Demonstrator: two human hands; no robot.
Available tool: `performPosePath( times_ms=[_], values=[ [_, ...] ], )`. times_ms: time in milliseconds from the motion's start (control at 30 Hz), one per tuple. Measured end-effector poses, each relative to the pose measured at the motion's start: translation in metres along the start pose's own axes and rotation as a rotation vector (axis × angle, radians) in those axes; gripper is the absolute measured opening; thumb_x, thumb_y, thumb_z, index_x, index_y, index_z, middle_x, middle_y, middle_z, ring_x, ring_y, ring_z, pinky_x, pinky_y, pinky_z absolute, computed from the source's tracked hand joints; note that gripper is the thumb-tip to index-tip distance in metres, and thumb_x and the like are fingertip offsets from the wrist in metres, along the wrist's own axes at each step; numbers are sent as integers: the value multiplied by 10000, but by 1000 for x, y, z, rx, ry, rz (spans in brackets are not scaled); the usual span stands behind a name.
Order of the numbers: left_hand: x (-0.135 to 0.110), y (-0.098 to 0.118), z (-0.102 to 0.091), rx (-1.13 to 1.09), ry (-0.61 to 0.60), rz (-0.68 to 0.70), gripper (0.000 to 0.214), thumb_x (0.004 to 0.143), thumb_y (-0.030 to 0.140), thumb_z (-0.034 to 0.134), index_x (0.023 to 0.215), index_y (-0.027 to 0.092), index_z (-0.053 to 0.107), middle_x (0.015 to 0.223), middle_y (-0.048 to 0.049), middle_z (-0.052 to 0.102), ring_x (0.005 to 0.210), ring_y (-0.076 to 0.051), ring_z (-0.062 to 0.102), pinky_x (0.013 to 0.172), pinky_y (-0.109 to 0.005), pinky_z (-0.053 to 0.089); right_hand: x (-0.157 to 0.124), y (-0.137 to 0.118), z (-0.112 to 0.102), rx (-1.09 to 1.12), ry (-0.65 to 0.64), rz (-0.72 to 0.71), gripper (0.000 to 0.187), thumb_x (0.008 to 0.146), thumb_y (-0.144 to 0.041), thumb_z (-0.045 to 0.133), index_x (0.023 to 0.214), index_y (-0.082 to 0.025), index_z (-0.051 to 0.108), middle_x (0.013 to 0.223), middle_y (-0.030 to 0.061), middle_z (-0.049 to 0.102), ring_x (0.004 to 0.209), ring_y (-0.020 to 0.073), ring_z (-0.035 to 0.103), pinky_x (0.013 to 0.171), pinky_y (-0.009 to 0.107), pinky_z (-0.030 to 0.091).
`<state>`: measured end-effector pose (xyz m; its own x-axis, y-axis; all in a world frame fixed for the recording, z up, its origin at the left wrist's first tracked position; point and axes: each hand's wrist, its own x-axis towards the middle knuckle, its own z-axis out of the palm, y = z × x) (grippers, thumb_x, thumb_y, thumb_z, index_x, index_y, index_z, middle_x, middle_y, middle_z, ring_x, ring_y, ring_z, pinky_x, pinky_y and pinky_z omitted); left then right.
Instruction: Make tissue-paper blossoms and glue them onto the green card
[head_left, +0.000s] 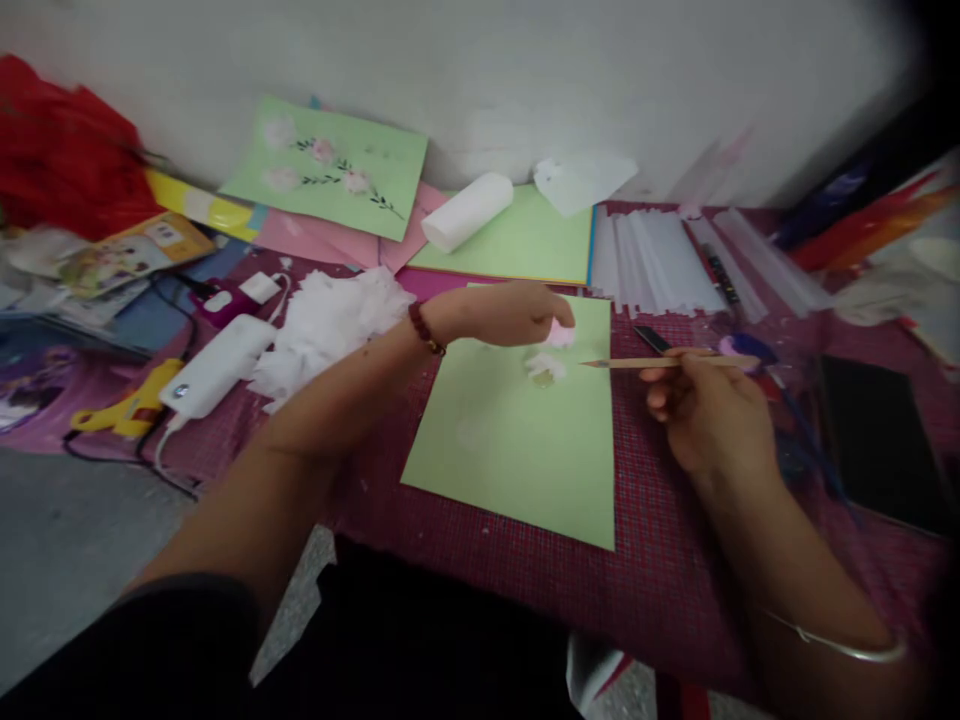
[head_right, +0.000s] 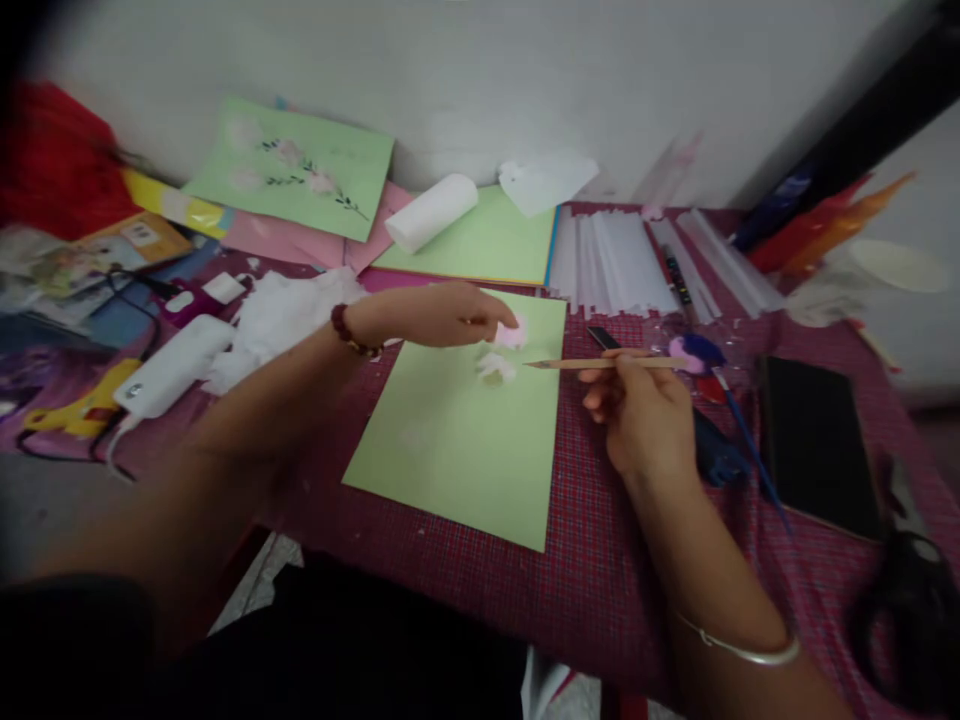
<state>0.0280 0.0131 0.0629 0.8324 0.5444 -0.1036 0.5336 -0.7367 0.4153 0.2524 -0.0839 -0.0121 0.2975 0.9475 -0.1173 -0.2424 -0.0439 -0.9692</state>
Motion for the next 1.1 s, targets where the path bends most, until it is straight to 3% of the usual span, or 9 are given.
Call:
performPosePath(
  times_ms=[100,167,300,433,567,733,900,1100],
  values=[
    [-34,8,-14,34,-17,-94,357,775,86,470,1054,169,677,847,-15,690,705,-111,565,693,-237,387,-4,-1,3,-2,-78,-11,28,805,-208,575,799,-196,600,641,35,636,413,104,501,392,267,289],
    [-61,13,-8,52,-83,-139,269,767,139,523,974,165,693,764,-12,671,645,-109,546,646,-238,376,-8,-1,6,-11,-143,2,28,800,-218,591,798,-196,609,635,37,638,421,108,505,398,266,294],
    [-101,16,30,56,-136,-212,275,738,236,600,995,156,654,855,-42,658,714,-136,564,642,-238,392,-12,3,9,-65,-231,9,97,782,-294,634,804,-201,616,640,27,649,432,113,514,394,247,328],
    [-113,10,68,32,40,-260,295,691,261,639,961,148,604,912,-66,619,769,-159,553,669,-256,422,-10,7,6,-104,-266,-22,153,788,-371,640,810,-222,613,633,6,641,431,114,510,380,236,349],
    [-113,7,78,-59,58,-242,73,702,224,585,730,159,604,816,-44,603,692,-133,528,636,-254,413,-9,7,3,-95,-258,-52,141,805,-348,629,819,-209,610,631,-9,636,439,100,515,394,217,359],
    [-104,11,54,-284,-12,-345,72,698,206,558,651,155,576,607,13,560,533,-79,462,495,-204,341,-9,9,6,-93,-212,-85,165,813,-352,622,851,-195,587,649,-18,646,438,93,524,391,205,364],
    [-68,15,28,-520,137,-387,91,714,237,575,680,154,559,576,28,541,485,-56,420,452,-193,295,-9,11,9,-133,-203,-135,198,827,-374,612,887,-189,578,705,1,670,447,90,534,396,209,385],
    [-29,15,35,-521,158,-317,83,679,170,544,662,133,617,551,19,537,490,-58,408,469,-207,290,-9,6,11,-155,-154,-150,186,835,-362,604,876,-182,579,682,2,659,434,84,535,394,204,397]
  ],
)
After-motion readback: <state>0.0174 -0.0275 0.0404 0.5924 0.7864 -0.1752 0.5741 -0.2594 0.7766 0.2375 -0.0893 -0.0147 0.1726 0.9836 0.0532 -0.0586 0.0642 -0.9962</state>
